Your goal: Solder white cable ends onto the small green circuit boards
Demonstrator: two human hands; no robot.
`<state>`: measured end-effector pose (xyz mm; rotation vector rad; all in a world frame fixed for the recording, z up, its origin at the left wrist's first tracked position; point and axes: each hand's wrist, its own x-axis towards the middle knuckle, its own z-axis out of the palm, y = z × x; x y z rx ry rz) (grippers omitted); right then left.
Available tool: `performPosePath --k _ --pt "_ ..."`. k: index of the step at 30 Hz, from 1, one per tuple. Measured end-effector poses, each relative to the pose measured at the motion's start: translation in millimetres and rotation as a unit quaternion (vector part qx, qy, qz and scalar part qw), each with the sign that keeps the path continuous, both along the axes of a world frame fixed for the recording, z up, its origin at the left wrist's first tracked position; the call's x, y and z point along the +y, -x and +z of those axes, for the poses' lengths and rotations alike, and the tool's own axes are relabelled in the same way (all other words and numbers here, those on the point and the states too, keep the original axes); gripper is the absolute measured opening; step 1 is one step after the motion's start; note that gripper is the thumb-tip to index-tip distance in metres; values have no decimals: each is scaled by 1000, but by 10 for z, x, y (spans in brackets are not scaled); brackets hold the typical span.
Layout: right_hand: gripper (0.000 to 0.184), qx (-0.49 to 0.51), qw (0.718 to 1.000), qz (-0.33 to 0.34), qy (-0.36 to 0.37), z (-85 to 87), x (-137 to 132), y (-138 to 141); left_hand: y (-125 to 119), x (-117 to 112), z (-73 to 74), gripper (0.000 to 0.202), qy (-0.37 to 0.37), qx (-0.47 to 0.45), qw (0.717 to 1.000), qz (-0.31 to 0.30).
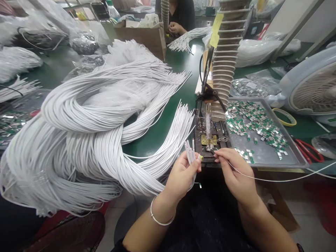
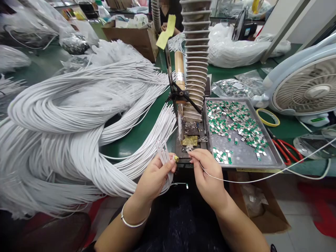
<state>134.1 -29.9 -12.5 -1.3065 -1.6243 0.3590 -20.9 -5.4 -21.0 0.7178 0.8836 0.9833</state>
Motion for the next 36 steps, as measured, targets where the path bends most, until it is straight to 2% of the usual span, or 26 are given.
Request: performPosePath --k 4,9,14,18,24,29,36 --pt "24 50 998 -26 37 -64 -26 6 -3 -3 -30 23 -12 5 1000 -9" --pt "12 102 991 -37 76 -100 -53 23 -14 -11 -48 21 -18 6 1000 -14" --pt "8 25 998 -51 39 -45 -41 35 -21 -12 -8 23 -17 13 1000 -20" --pt "10 9 999 -39 14 -18 -34 52 -34 -5 25 26 -15 10 1000 -23" --pt "21 78 996 -3 33 2 -38 130 -58 -21 25 23 -20 15 1000 -13" --pt "11 166 984 -15 55 -2 -18 200 -71 -49 29 22 -35 33 999 -8" --pt "11 146 988 -5 39 18 13 212 -140 -29 185 20 -35 -8 999 3"
